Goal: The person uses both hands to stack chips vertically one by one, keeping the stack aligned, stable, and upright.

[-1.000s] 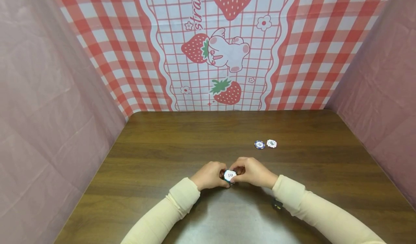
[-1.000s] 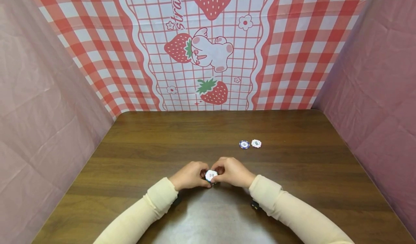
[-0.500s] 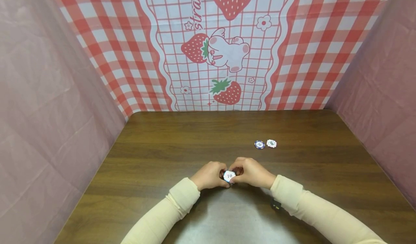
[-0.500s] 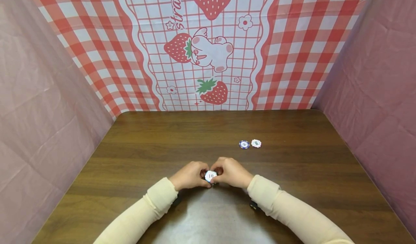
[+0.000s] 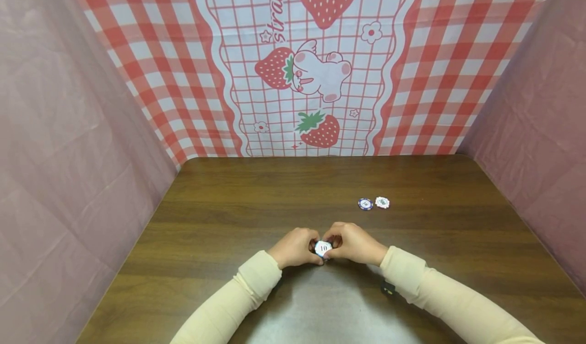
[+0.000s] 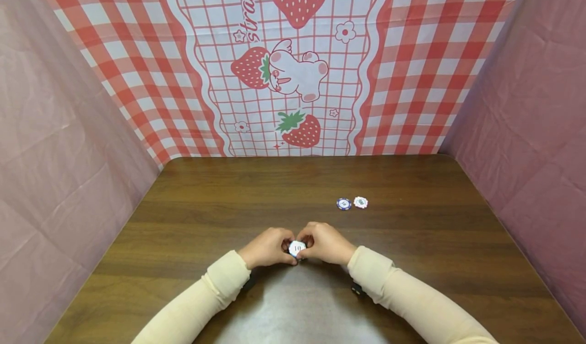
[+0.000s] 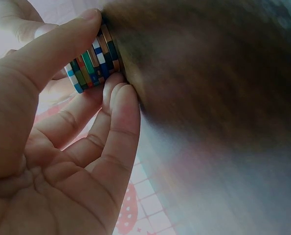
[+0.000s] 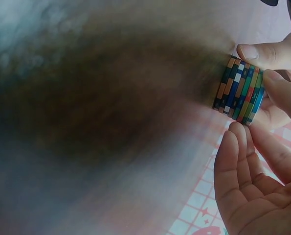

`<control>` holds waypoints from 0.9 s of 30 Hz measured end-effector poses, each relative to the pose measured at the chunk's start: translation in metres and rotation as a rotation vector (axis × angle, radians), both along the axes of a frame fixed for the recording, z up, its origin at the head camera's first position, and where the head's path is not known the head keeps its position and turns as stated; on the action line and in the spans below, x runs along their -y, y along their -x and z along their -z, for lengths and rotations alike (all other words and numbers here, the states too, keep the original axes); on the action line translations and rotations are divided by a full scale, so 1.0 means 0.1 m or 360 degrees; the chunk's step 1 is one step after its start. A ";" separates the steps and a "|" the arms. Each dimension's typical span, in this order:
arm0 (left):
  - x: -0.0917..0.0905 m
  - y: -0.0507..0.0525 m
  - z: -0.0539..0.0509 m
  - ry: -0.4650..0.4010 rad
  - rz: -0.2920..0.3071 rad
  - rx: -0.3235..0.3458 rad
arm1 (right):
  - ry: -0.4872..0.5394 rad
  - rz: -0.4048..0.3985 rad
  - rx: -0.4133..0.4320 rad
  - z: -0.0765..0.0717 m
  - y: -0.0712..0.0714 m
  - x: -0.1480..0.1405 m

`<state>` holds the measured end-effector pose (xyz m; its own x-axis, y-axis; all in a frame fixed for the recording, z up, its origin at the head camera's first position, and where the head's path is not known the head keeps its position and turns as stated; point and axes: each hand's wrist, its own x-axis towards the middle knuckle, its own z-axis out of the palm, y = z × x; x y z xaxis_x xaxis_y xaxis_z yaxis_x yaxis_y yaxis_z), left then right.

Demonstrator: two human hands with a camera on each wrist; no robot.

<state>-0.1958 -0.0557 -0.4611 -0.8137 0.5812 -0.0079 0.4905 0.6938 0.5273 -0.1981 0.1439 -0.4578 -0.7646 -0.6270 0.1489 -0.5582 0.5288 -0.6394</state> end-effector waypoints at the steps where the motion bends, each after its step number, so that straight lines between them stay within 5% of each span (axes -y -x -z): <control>1: 0.00 0.00 0.00 0.0000 0.0000 0.0000 | 0.0003 0.0000 0.0001 0.00 0.00 0.00; 15: 0.00 -0.01 -0.01 0.0027 0.0000 0.0002 | 0.0112 0.0032 0.0013 -0.04 0.02 -0.07; 27: -0.01 -0.01 -0.01 0.0023 -0.0021 0.0006 | 0.0265 0.0307 -0.0015 -0.13 0.16 -0.29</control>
